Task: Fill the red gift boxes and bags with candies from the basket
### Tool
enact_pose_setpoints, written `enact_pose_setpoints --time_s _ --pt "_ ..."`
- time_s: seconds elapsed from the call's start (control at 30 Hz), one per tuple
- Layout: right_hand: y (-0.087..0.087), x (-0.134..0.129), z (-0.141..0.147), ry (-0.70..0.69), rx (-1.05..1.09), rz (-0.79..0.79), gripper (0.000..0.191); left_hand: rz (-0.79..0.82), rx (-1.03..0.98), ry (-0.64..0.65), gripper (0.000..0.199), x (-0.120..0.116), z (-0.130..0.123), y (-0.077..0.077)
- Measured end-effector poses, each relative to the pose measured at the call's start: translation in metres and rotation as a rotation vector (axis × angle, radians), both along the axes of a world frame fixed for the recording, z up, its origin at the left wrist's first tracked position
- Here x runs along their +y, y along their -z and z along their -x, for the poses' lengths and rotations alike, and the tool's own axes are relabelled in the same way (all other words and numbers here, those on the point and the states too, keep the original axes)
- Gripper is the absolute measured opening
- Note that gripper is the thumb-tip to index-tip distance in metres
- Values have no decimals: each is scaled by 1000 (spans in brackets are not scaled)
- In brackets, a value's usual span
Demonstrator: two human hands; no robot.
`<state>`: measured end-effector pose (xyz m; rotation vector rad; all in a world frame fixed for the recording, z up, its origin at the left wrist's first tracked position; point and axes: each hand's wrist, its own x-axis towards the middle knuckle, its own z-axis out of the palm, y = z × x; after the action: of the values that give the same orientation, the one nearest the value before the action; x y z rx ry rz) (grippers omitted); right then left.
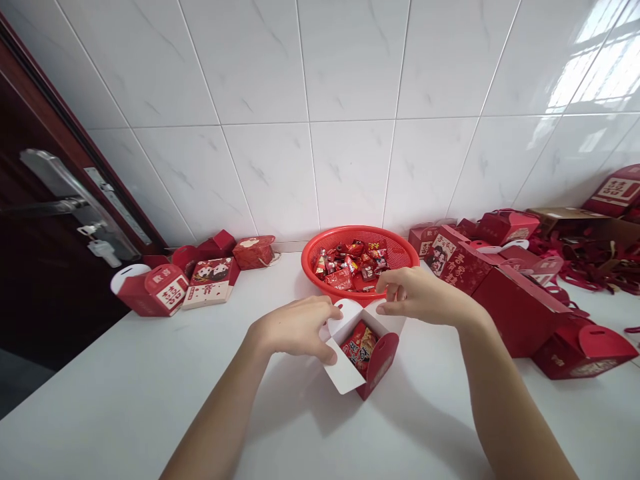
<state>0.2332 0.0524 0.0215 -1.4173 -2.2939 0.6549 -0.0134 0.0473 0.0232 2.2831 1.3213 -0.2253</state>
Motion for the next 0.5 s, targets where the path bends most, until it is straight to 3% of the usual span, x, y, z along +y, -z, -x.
enact_pose_setpoints --time_s 0.2,0.3,0.4,0.5 --pt "8 -19 13 173 -249 -84 36 -2 39 51 61 -7 -2 -3" --pt "11 -31 10 230 -318 -48 41 1 44 42 62 -7 -2 -2" --pt "14 -39 -2 208 -293 21 45 -7 27 30 62 -7 -3 -3" --pt "21 -43 -14 145 -264 117 63 -8 19 49 54 -7 -3 -3"
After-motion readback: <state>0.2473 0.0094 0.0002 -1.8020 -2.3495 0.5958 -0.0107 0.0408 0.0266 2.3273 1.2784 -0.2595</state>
